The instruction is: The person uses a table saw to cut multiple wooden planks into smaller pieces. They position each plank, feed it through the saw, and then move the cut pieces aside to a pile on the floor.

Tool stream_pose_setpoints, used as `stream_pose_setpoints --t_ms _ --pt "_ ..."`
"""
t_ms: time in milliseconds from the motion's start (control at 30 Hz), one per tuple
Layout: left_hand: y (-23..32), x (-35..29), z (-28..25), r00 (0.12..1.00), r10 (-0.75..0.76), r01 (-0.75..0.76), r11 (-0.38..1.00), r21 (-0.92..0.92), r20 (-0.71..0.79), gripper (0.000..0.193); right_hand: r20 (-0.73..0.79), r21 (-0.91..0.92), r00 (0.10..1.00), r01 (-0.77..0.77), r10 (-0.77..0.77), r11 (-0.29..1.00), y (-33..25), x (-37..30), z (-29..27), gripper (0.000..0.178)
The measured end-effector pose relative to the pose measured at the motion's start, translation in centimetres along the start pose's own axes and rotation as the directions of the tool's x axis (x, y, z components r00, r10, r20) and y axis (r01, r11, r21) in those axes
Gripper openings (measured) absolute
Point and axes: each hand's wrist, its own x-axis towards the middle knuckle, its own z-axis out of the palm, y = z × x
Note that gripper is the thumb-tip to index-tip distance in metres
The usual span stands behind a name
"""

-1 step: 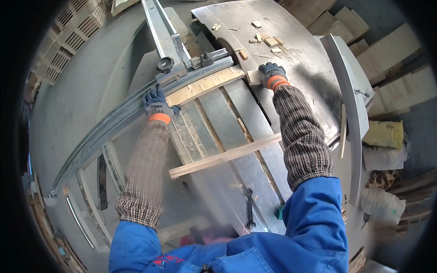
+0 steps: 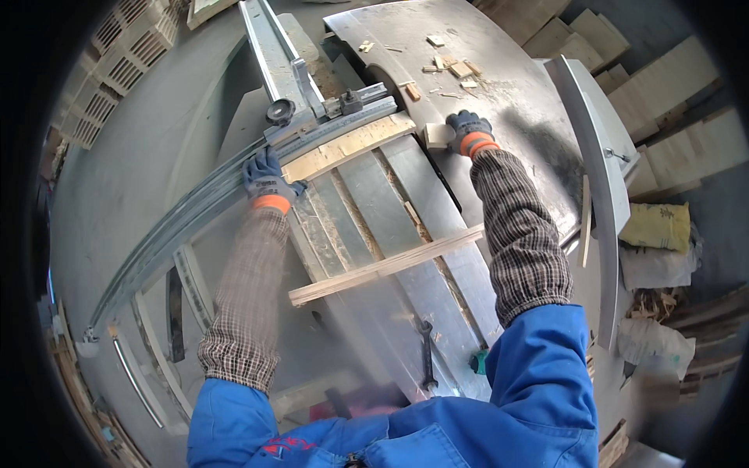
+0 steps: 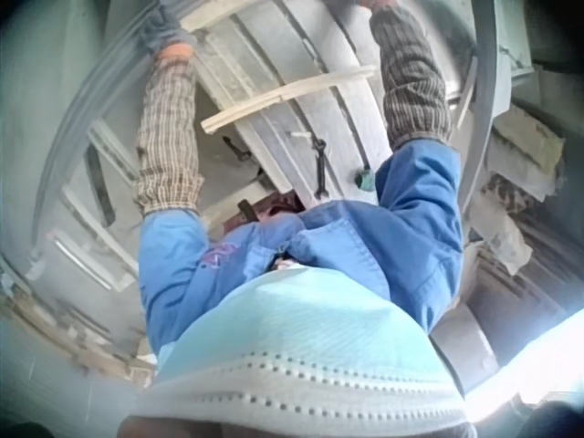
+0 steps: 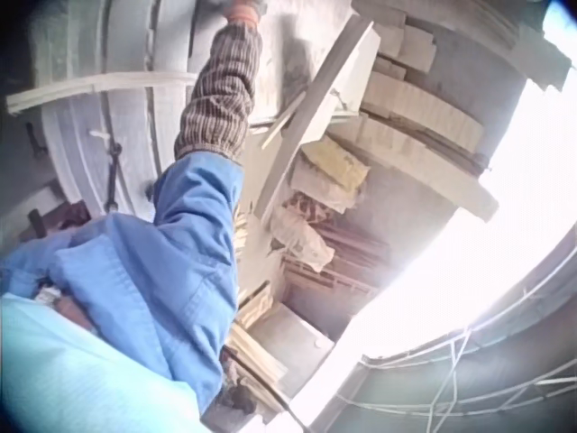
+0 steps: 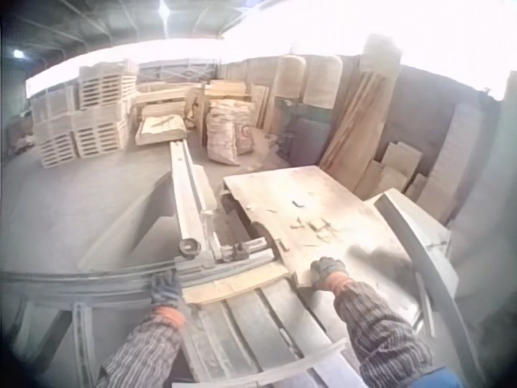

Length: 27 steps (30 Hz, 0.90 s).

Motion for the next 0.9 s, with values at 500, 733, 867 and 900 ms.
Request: stream_pose_setpoints --t_ms 500,733,867,900 --pt "-0.3 0.5 3.0 0.995 0.1 -0.101 0.994 0.038 0.017 0.108 0.199 0.666 0.619 -0.654 0.76 0.359 16.8 -45.4 13.4 0.066" --pt "-1.2 -1.1 7.7 0.973 0.229 -0.229 0.973 0.0 0.04 0.062 0.546 0.413 0.399 -0.893 0.736 0.178 17.5 -59.6 16.5 0.07" --pt "-0.4 0.1 6.2 0.965 0.244 -0.246 0.969 0.016 0.094 0.069 0.782 0.379 0.416 -0.908 0.464 0.177 15.5 -58.1 19.1 0.059" --pt "0.7 -0.1 5.5 0.966 0.239 -0.245 0.968 0.052 0.098 0.072 0.808 0.381 0.399 -0.915 0.434 0.132 15.2 -57.7 20.9 0.063"
